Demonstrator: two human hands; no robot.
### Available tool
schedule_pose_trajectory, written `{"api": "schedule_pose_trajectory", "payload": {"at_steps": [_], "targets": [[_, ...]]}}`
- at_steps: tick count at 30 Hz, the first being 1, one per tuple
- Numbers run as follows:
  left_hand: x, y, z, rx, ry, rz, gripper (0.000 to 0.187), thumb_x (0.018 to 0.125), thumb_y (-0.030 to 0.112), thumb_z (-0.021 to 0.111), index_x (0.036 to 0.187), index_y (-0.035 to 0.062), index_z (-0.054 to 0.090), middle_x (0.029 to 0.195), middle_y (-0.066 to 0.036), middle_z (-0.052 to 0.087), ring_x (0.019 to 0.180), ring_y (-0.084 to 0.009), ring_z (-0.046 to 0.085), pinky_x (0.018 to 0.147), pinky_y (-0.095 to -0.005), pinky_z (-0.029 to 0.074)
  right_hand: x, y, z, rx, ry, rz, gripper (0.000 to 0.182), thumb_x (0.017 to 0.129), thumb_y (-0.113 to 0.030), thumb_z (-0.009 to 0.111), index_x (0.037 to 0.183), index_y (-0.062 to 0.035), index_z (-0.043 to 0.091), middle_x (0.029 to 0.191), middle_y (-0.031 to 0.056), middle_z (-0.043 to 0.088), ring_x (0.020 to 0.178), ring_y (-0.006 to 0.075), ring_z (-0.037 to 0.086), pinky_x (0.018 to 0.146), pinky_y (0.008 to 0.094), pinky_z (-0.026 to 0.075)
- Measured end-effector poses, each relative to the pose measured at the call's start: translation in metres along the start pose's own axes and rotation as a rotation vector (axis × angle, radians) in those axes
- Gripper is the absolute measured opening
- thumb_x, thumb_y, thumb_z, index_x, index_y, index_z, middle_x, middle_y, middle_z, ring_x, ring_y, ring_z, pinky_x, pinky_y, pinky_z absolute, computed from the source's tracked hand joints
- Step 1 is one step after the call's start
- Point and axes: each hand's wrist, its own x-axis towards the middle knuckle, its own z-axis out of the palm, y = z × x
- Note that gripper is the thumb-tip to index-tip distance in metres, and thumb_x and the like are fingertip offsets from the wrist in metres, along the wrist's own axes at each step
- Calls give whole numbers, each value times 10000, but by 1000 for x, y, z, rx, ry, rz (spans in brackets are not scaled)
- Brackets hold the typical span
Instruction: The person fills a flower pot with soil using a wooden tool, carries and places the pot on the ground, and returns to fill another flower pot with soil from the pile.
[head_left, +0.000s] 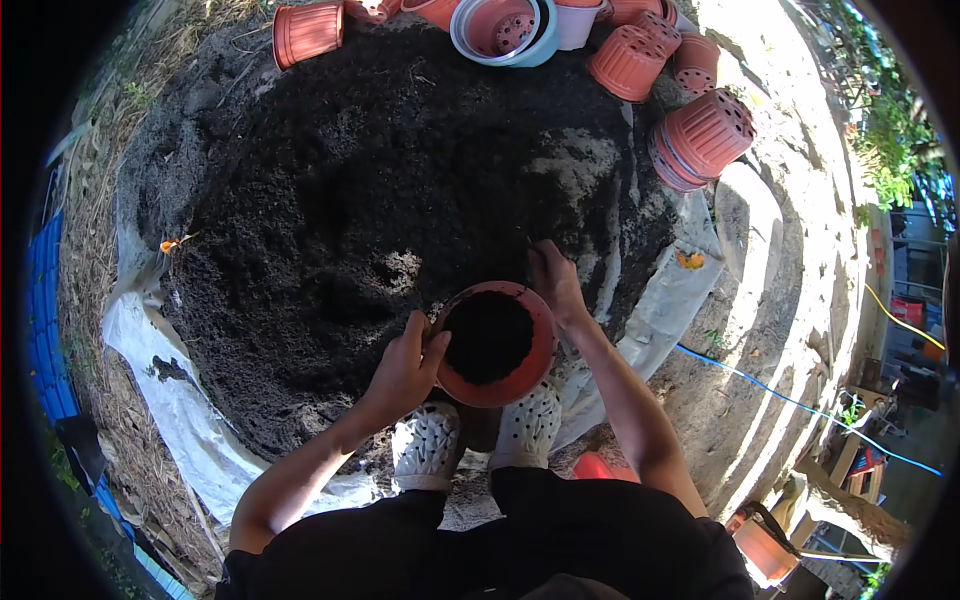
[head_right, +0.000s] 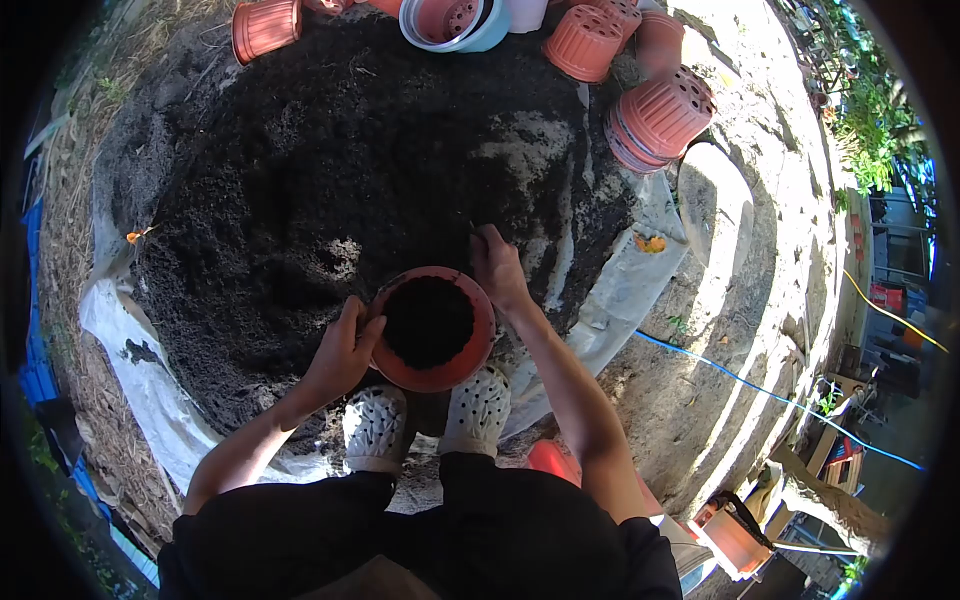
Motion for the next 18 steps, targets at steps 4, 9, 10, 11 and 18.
{"api": "schedule_pose_trajectory", "payload": {"at_steps": [4, 9, 10, 11, 18], "targets": [[0, 4, 1, 3, 15, 21, 262, 1051, 183, 569, 980, 1, 395, 763, -217, 610, 706, -431, 661, 602, -458, 473, 3, 2, -8, 133, -66, 50, 154, 1038, -150, 554, 1051, -4, 600, 691, 136, 661, 561, 255, 687, 500, 383, 518], [-1, 1, 0, -74, 13, -45, 239, 1041, 149, 591, 962, 20, 406, 746, -121, 492, 680, -164, 450, 615, -362, 434, 1, 1, -15, 226, -92, 133, 180, 1049, -177, 554, 1049, -4, 604, 671, 61, 635, 508, 145, 634, 444, 306, 487], [-1, 0, 0, -97, 15, -50, 240, 1042, 150, 590, 960, 19, 407, 748, -121, 495, 685, -159, 458, 617, -360, 439, 0, -3, -18, 248, -104, 184, 184, 1053, -182, 550, 1046, -8, 606, 666, 50, 625, 500, 134, 623, 435, 295, 477], [-2, 1, 0, -98, 17, -51, 240, 1042, 150, 590, 960, 19, 407, 748, -121, 495, 685, -159, 458, 617, -360, 439, -2, -7, -23, 248, -106, 183, 184, 1053, -182, 550, 1046, -8, 606, 666, 50, 625, 500, 134, 623, 435, 295, 477], [-1, 1, -1, -118, 18, -67, 224, 1045, 158, 592, 971, 16, 435, 770, -103, 530, 709, -140, 488, 638, -342, 455, -12, -30, -60, 333, -126, 313, 177, 1060, -188, 555, 1055, -15, 589, 675, 36, 613, 484, 102, 584, 423, 262, 439]]}}
